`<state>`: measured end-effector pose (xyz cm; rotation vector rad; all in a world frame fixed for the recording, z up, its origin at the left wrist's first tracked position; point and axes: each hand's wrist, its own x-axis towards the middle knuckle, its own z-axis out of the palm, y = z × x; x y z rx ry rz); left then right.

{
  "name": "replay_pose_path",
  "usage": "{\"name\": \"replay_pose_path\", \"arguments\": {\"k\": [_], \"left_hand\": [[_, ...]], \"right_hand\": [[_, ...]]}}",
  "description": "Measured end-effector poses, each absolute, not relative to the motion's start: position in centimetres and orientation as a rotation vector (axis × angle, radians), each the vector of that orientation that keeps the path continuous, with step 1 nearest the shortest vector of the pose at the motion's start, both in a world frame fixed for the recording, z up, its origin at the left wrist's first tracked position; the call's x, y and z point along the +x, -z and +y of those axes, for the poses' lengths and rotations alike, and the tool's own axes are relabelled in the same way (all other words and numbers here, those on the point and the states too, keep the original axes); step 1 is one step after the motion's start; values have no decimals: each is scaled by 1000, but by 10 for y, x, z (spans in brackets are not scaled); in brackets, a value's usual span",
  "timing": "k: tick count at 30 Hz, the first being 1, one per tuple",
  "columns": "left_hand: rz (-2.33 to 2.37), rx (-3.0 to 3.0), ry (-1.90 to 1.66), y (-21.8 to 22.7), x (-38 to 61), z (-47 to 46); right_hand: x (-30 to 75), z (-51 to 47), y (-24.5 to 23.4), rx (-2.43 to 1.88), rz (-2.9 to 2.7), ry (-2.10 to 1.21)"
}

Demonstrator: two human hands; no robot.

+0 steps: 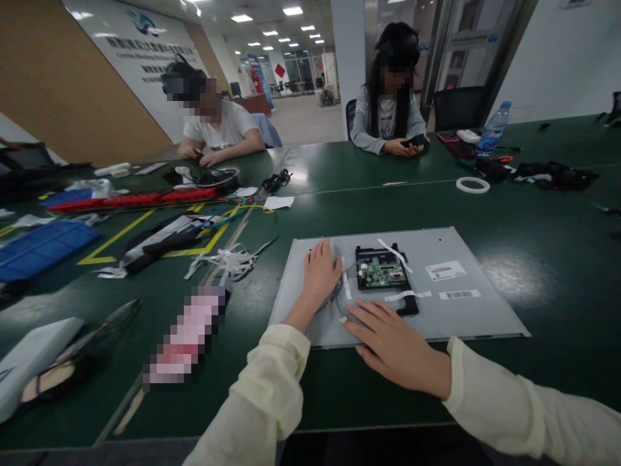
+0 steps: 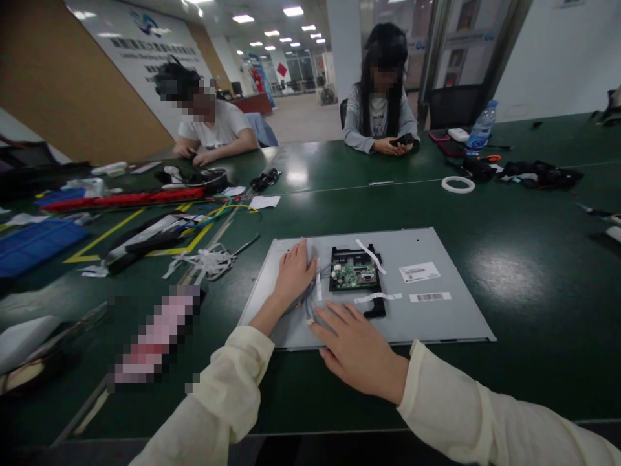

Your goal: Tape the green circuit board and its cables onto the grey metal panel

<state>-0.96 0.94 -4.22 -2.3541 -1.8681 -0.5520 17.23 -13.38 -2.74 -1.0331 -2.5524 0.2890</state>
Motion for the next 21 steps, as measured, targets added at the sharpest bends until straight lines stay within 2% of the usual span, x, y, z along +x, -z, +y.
{"name": "replay_pose_path", "arguments": {"k": [15, 21], "left_hand": [[-1787, -2448, 607, 41, -10, 7], [-1763, -2487, 643, 41, -15, 7]], "right_hand": [[175, -133, 28, -1024, -2563, -258], [177, -137, 20, -972, -2507, -415]]}}
